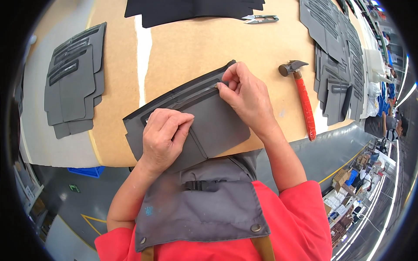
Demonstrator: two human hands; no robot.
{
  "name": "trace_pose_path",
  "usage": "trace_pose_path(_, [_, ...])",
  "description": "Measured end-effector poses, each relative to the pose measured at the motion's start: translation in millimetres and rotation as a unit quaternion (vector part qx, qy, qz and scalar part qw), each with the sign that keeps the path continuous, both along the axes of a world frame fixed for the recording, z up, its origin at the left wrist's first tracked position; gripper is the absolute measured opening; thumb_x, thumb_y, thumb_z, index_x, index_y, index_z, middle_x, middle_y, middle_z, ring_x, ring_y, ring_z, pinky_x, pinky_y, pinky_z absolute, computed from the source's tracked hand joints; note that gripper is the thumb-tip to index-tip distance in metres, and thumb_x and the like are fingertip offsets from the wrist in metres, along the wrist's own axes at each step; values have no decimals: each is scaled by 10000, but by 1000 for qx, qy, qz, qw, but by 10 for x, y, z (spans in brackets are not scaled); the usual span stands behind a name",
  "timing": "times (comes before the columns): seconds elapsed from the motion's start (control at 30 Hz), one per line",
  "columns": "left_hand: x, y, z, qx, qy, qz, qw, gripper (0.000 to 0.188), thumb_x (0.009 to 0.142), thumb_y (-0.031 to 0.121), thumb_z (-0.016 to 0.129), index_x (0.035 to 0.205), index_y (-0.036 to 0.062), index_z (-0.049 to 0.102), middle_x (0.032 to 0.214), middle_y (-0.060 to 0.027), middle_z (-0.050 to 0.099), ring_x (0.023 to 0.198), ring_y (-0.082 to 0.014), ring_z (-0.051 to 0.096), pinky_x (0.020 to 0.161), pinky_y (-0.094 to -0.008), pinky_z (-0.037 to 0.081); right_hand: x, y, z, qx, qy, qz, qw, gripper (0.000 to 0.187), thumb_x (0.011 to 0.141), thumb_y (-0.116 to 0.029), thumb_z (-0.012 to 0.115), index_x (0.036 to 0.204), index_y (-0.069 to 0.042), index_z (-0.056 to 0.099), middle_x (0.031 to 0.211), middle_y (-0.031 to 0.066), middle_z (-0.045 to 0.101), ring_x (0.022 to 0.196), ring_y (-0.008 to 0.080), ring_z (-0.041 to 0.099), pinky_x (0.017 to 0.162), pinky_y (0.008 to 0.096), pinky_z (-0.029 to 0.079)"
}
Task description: Manually assembling and reinforcing leather components by inserting strips and using a hammer.
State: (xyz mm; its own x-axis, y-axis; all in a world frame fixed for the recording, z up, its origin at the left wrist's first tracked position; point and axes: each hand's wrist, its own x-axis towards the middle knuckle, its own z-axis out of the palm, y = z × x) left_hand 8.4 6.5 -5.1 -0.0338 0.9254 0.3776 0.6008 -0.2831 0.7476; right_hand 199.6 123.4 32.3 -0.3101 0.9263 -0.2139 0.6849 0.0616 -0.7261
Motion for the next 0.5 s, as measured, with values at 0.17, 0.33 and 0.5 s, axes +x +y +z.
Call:
trace_pose_path(0.17, [1, -6, 5, -6, 9, -1, 1000, 191, 806, -24, 795, 960, 59, 720, 883, -52, 659, 824, -244, 643, 733, -350, 511, 49, 49, -23, -37, 31, -24, 999, 202, 898, -109, 725, 1000, -20, 575, 753, 27, 573, 628, 99, 529, 601, 266, 475])
trace_pose_path(0.33, [0, -5, -1, 1, 14, -2, 1000, 183, 816, -27, 788, 962, 59, 718, 887, -56, 660, 825, -246, 641, 736, -353, 515, 90, 98, -59, -91, 102, -46, 990, 188, 925, -131, 724, 999, -23, 588, 757, 1, 575, 618, 60, 515, 525, 241, 488])
trace_pose_path(0.5, [-6, -5, -7, 5, 19, -2, 1000, 170, 827, -25, 782, 959, 59, 715, 895, -57, 666, 827, -248, 638, 736, -352, 519, 108, 114, -69, -90, 90, -29, 991, 206, 945, -146, 749, 1011, -39, 587, 782, -38, 546, 622, 10, 489, 502, 183, 463])
